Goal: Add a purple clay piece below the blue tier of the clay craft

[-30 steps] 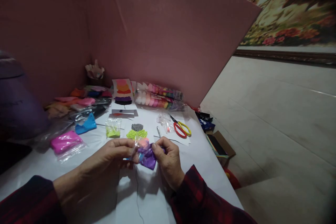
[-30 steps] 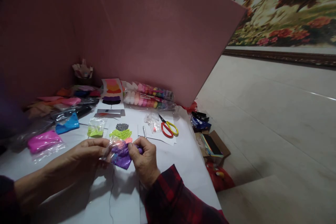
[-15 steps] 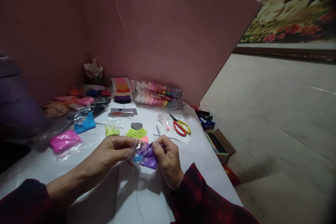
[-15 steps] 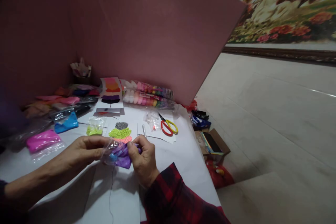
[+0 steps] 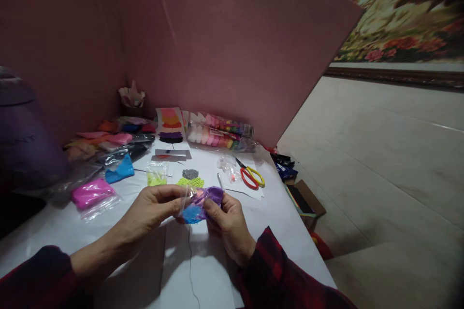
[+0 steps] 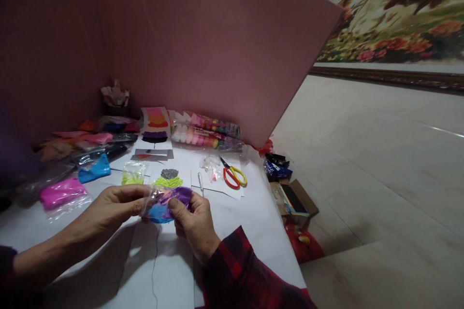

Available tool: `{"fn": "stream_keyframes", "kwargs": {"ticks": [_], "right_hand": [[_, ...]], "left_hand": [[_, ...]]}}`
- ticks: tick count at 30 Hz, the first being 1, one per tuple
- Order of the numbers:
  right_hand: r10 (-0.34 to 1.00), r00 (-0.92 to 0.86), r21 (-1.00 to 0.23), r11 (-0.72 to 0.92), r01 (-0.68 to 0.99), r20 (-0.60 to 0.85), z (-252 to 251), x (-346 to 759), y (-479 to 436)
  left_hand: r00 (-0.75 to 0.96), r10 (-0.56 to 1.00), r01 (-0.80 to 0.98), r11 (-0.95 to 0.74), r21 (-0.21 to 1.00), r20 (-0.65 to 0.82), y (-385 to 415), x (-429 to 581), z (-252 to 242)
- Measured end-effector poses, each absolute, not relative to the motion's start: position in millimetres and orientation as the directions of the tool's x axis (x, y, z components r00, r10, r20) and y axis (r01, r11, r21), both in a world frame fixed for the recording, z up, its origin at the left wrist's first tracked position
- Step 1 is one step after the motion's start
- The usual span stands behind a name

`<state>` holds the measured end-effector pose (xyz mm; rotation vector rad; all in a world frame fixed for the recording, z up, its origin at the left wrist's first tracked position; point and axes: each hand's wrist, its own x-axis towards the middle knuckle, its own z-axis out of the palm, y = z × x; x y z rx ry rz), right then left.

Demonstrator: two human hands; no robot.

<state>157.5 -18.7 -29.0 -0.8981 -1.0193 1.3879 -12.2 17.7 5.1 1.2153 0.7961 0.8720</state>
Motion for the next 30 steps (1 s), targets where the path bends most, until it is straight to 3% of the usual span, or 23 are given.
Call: {"fn": "stream_keyframes", "kwargs": {"ticks": [12, 16, 20, 22, 25, 30], "right_hand": [[0.993, -0.086, -0.974, 0.059, -0.219, 0.079, -29.8, 156.5, -22.1], [0.992, -0.092, -0.983, 0.069, -0.169, 0.085, -36.0, 156.3, -22.8], [0.991, -0.106, -0.987, 0.066, -0.146, 0.082, -40.1, 156.1, -22.6], [0.991, -0.101, -0.988, 0.074, -0.134, 0.088, -39.8, 156.3, -22.6], [0.994, -0.064, -0.986, 0.079, -0.146, 0.089, -36.5, 156.5, -22.5], [0.998, -0.025, -0.983, 0.051, -0.176, 0.056, -30.5, 156.3, -21.4]], "left_hand": [[0.446, 0.895, -0.094, 0.023, 0.995, 0.022, 12.4, -6.7, 11.0], [0.469, 0.869, -0.006, -0.174, 0.985, 0.157, 13.8, -7.9, 2.5], [0.501, 0.79, 0.166, -0.488, 0.857, 0.353, 16.2, -9.6, -8.1], [0.479, 0.784, 0.21, -0.539, 0.815, 0.395, 15.6, -9.3, -9.6], [0.437, 0.85, 0.181, -0.403, 0.897, 0.293, 13.0, -8.3, -5.5], [0.387, 0.921, -0.043, -0.031, 0.999, 0.045, 10.8, -7.2, 4.8]]}}
